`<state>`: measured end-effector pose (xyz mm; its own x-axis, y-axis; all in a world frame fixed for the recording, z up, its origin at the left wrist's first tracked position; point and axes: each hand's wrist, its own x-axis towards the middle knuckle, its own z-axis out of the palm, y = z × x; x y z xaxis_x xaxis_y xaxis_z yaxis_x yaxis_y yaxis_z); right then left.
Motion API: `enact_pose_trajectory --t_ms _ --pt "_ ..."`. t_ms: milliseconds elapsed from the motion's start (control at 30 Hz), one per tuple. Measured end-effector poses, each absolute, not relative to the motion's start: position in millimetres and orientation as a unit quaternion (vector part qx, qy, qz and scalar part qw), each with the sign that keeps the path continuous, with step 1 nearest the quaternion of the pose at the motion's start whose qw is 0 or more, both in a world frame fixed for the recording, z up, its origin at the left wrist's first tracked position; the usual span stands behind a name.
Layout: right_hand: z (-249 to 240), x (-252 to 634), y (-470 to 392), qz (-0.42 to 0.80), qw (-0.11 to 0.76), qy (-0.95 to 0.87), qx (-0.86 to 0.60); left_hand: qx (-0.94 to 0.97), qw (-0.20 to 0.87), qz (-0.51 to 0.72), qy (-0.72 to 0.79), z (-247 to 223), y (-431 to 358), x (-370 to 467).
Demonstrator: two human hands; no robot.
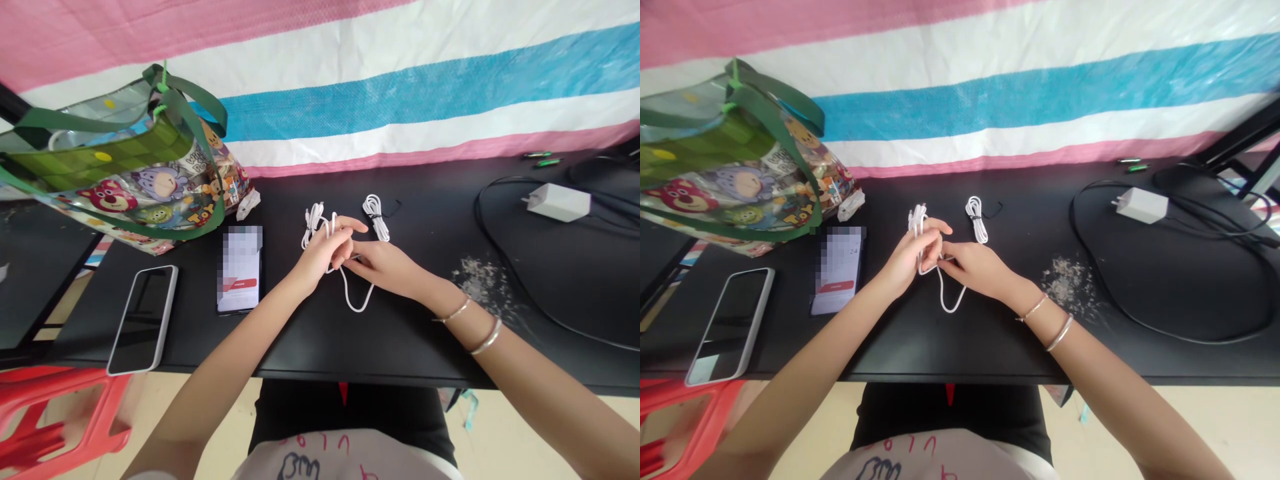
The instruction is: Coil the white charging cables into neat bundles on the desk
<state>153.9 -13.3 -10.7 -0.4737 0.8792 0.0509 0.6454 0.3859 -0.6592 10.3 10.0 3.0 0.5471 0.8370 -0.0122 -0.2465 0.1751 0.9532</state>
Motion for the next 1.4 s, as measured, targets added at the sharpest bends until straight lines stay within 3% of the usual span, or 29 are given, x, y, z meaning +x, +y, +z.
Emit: enact_pose_trajectory --t_ms 433,900,1133,1400 --pt "-7 155 -15 0.298 0.201 -0.800 -0.481 0.307 0.791 0.425 0.316 12 14 10" --pt "-10 154 -15 0.307 0.237 -0.783 -0.487 0.212 0.783 0.476 0.339 21 15 5" --pt "-7 158 -11 0.383 0.284 -0.750 -0.458 0.225 0.833 0.420 0.282 23 15 4" --pt "-4 158 -9 0.561 0.379 -0.624 -0.390 0.196 0.857 0.412 0.239 26 15 -1"
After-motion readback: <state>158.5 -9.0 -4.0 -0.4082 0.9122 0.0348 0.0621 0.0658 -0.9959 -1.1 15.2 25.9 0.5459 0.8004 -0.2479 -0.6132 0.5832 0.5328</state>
